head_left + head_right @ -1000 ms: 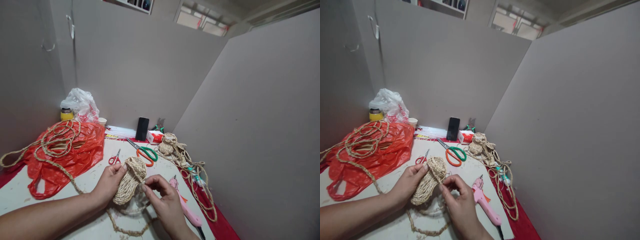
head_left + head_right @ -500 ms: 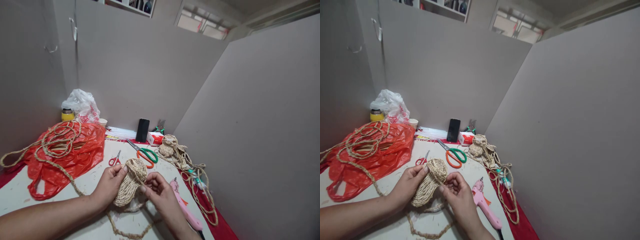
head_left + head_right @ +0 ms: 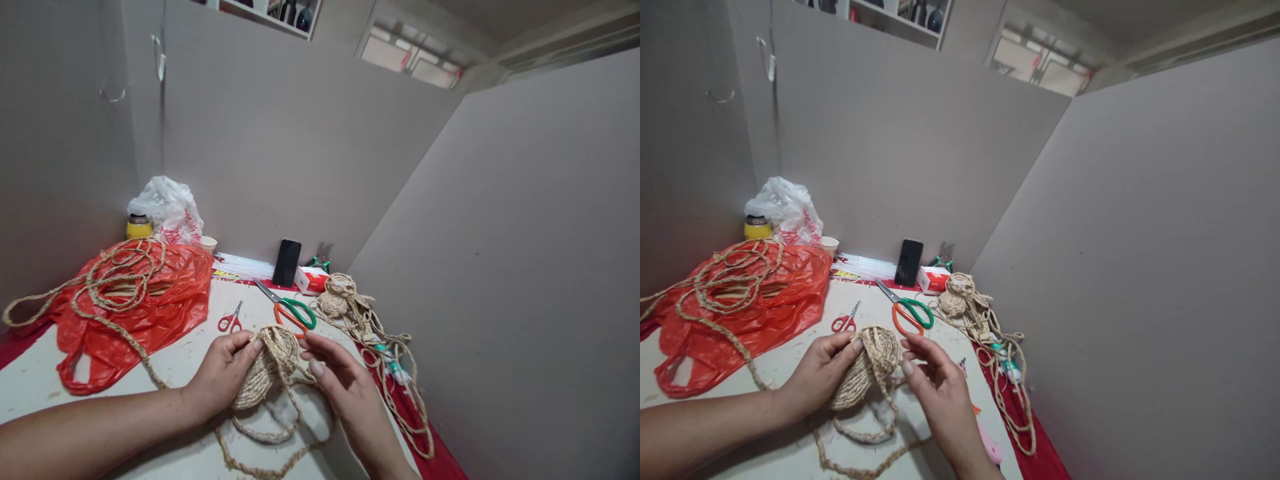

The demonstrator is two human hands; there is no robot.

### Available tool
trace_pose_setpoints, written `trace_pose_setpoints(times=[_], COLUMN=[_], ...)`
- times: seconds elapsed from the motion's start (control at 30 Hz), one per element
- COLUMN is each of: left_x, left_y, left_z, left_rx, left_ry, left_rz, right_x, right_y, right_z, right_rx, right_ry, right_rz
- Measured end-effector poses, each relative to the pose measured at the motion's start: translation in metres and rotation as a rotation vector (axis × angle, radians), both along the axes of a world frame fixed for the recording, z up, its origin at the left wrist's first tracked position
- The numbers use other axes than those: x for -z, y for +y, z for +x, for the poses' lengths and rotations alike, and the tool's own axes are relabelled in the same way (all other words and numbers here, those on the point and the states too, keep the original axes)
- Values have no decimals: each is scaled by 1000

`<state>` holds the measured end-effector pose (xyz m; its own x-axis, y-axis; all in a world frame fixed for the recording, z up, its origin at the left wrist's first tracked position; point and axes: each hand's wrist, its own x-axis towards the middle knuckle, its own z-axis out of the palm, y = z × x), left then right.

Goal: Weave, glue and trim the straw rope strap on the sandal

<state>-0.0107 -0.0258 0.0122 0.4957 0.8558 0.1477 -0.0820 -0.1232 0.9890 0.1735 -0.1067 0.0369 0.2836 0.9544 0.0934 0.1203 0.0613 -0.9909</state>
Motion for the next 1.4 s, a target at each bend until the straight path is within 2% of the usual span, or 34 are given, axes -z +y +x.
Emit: trace_pose_setpoints(times=[0.07,0.13,0.27,0.37,0.43,0.53,0.63,0.7,0.83,1.07,1.17,1.27,1.33,1.4], left_x=[1,2,3,3,2,-1,-2,-1,1,-7,-13,-13,-9,-5], left_y=[-1,-3,-6,-7,-8,-11,-12,-12,-12,-11,-1,12,18,21], left_z=[-1,-2,-5,-8,-9,-10,-10,-10,-8,-4,-8,-14,-18,-19], left_rx=[-17,6,105,134,146,154,47,-39,-89,3,-53,-190,-257,-272], left_ry=[78,138,212,241,247,260,311,318,213,47,73,183,296,385], left_rz=[129,269,568,698,706,624,474,431,528,655,832,1169,1356,1472], right_x=[1,1,-1,1,4,8,9,9,9,11,9,7,7,10], right_y=[-1,-1,-2,-3,-3,-3,-2,-2,-2,-1,1,-5,-15,-24], right_z=[0,-2,-5,-5,-4,-5,-5,-5,-4,0,9,12,3,-16], right_rx=[47,4,-188,-307,-330,-313,-255,-214,-201,-236,-92,132,133,-2], right_ry=[-37,-57,-65,-48,-19,9,13,-6,-66,-106,-31,110,179,235], right_rz=[20,29,-26,-65,-72,-62,-44,-22,30,30,41,99,87,-30])
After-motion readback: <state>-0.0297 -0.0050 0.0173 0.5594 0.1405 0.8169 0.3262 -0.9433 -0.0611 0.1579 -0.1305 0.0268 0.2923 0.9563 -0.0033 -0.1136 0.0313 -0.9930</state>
